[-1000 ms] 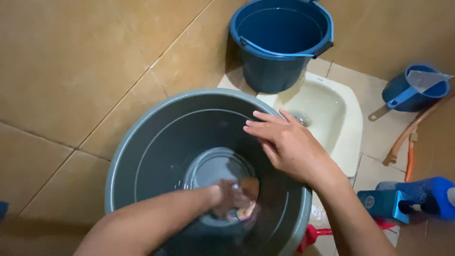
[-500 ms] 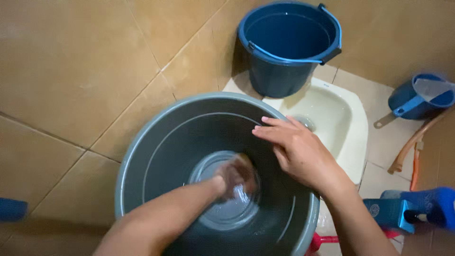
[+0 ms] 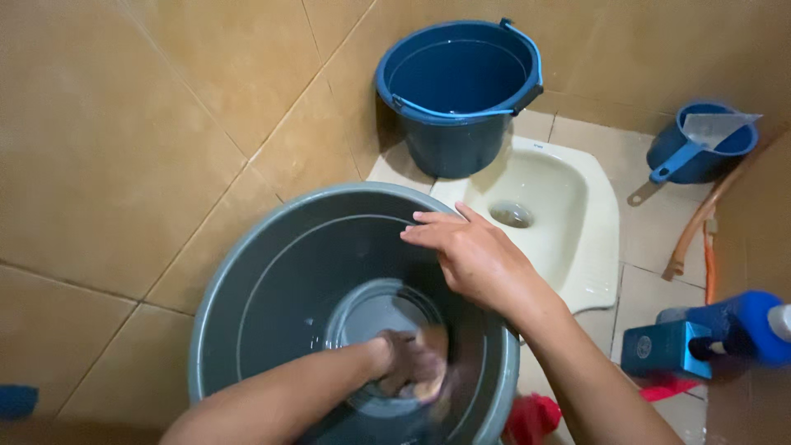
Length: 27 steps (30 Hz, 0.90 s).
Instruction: The person scrubs the inside of a blue bucket with a sponge, rinses it with water from a tap, then repeats the process with a larger gray bucket, using a soap dispenser and rinsing both containers.
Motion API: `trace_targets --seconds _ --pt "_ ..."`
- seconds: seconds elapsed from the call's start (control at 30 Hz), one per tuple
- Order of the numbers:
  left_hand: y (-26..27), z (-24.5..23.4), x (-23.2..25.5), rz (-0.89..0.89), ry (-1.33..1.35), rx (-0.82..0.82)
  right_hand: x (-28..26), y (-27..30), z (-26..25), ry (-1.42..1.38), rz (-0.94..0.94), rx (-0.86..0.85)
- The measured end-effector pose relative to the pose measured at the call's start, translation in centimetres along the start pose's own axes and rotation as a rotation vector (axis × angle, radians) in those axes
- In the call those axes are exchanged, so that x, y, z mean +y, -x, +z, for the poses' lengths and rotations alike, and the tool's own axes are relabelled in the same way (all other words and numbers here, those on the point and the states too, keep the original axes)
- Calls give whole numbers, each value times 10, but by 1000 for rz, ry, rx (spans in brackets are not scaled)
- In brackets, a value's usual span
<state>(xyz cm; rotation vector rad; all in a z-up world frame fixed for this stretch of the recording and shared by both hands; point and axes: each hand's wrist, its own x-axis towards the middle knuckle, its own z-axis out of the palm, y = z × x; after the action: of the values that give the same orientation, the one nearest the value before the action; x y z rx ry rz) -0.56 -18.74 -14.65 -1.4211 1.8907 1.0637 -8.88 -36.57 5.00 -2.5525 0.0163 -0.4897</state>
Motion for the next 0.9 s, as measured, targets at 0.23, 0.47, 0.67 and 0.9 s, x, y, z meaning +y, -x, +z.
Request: trace_targets --seconds 0.23,0.47,0.67,0.9 --pt "40 47 -28 -64 58 -262 2 1 4 30 -8 2" --pt "44 11 -50 -228 21 -105 2 -3 4 -11 -22 7" --pt "24 20 -18 63 51 -78 2 -1 2 -28 -26 -3" --pt "27 2 -66 -301 -80 27 2 -4 3 -7 -21 15"
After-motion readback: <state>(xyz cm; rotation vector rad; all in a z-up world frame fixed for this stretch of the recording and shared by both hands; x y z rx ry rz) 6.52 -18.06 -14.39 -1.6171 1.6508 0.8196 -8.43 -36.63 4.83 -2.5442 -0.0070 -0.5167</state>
